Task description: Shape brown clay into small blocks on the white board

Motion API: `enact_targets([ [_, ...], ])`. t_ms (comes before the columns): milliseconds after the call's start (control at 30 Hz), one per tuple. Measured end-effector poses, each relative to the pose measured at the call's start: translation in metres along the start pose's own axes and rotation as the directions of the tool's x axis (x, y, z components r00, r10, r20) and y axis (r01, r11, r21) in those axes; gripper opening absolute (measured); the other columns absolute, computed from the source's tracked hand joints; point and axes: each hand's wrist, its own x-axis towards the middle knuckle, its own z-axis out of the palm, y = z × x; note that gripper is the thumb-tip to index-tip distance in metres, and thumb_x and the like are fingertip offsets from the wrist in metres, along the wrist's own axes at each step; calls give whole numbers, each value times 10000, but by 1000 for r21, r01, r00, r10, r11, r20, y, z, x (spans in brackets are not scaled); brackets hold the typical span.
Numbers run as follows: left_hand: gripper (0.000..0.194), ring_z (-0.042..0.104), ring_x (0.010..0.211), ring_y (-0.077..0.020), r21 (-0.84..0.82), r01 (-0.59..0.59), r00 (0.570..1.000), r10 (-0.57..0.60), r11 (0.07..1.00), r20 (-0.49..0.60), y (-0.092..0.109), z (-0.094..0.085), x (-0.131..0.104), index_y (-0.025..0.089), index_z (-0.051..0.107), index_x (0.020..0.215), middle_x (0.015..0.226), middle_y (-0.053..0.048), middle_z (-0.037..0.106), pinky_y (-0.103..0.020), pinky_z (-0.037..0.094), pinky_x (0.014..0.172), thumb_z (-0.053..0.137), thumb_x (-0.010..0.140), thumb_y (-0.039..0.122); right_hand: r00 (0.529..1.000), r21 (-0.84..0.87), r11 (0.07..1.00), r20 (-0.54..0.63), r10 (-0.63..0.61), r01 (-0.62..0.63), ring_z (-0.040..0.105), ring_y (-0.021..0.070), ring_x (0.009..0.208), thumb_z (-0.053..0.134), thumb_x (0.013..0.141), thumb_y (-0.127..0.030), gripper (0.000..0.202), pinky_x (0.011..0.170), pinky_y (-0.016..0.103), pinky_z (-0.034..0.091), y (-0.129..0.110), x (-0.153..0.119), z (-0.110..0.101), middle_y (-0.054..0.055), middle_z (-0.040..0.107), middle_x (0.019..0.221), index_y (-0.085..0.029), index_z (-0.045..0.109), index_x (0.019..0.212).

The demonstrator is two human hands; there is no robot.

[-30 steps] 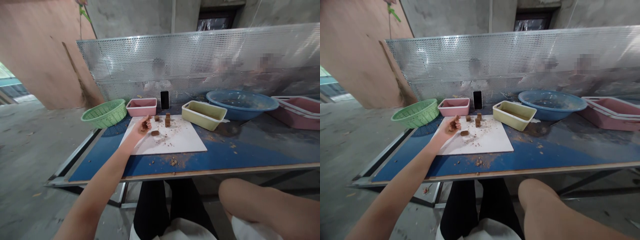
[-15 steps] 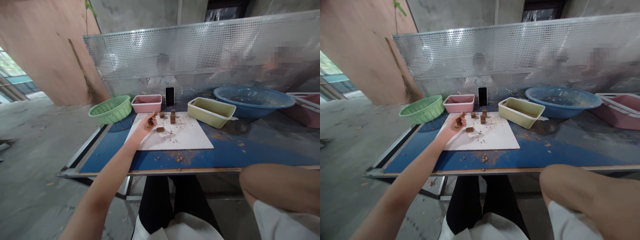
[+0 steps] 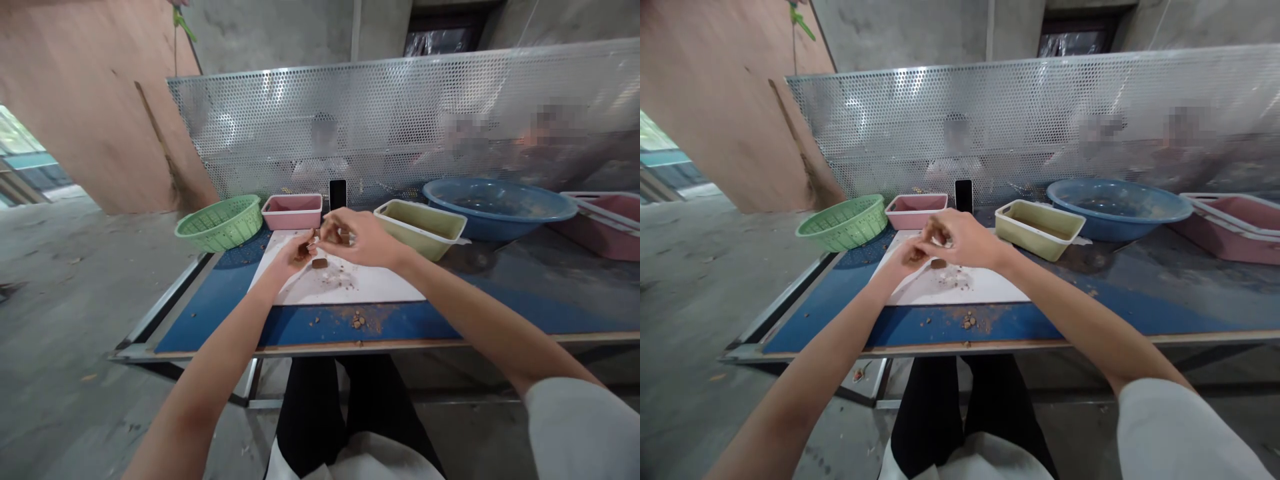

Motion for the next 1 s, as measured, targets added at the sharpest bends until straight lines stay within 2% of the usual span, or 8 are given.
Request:
enact_targets([
  [33,148,542,531,-77,4,-5,1000,5,1000,7,0,1,0,137,688,808,673,5,617,-192,497,527,829,833,100,999,-71,997,-44,24,-27,657,248,961,669,971,-639,432,937,467,570,9,7,7,69,682,972,-227,694,1100],
  [133,166,516,534,-65,28,-28,999,27,999,48,0,1,0,134,683,788,666,10,600,-179,494,533,840,838,112,997,-205,976,-42,65,-72,600,315,1186,687,980,-578,463,1041,512,524,38,6,39,142,637,1208,-201,653,1248],
  [233,175,483,533,-58,63,-35,993,28,997,118,-2,0,-1,117,689,777,647,15,566,-167,461,518,853,838,129,984,-230,960,-118,133,-157,623,291,1076,610,1051,-475,320,991,490,521,59,-12,68,118,640,1089,-198,672,1201],
  [300,168,487,550,-63,85,-28,988,15,996,152,-3,-1,-1,108,702,791,645,13,555,-164,452,522,863,831,137,976,-233,956,-165,143,-179,627,283,1035,605,1059,-450,298,965,477,515,66,-21,78,111,644,1058,-191,678,1188],
  [433,173,495,579,-74,102,-18,983,-1,995,185,-6,-5,0,105,718,833,656,14,538,-168,451,538,884,811,148,979,-281,948,-174,101,-148,622,296,1073,577,1076,-428,282,973,479,487,68,-25,82,118,673,1057,-197,693,1189],
  [633,220,463,566,-69,124,-12,976,-15,992,218,-7,-6,1,120,685,761,639,29,496,-171,443,539,902,787,142,970,-252,954,-217,109,-164,622,289,1052,543,1086,-449,295,978,470,495,66,-27,85,115,673,1044,-213,712,1137],
  [800,231,497,568,-75,138,-12,981,-15,990,194,-9,-8,3,124,706,784,646,29,538,-190,486,570,931,756,168,960,-234,955,-255,119,-180,632,292,1062,585,1062,-472,315,976,467,522,64,-28,88,119,659,1085,-226,701,1220],
  [1000,260,546,591,-87,157,21,986,-47,987,163,-10,-6,0,127,709,804,651,29,561,-217,523,624,947,748,217,963,-213,962,-244,118,-172,627,281,1035,565,1074,-455,279,982,463,517,68,-28,88,96,667,1008,-243,734,1140],
])
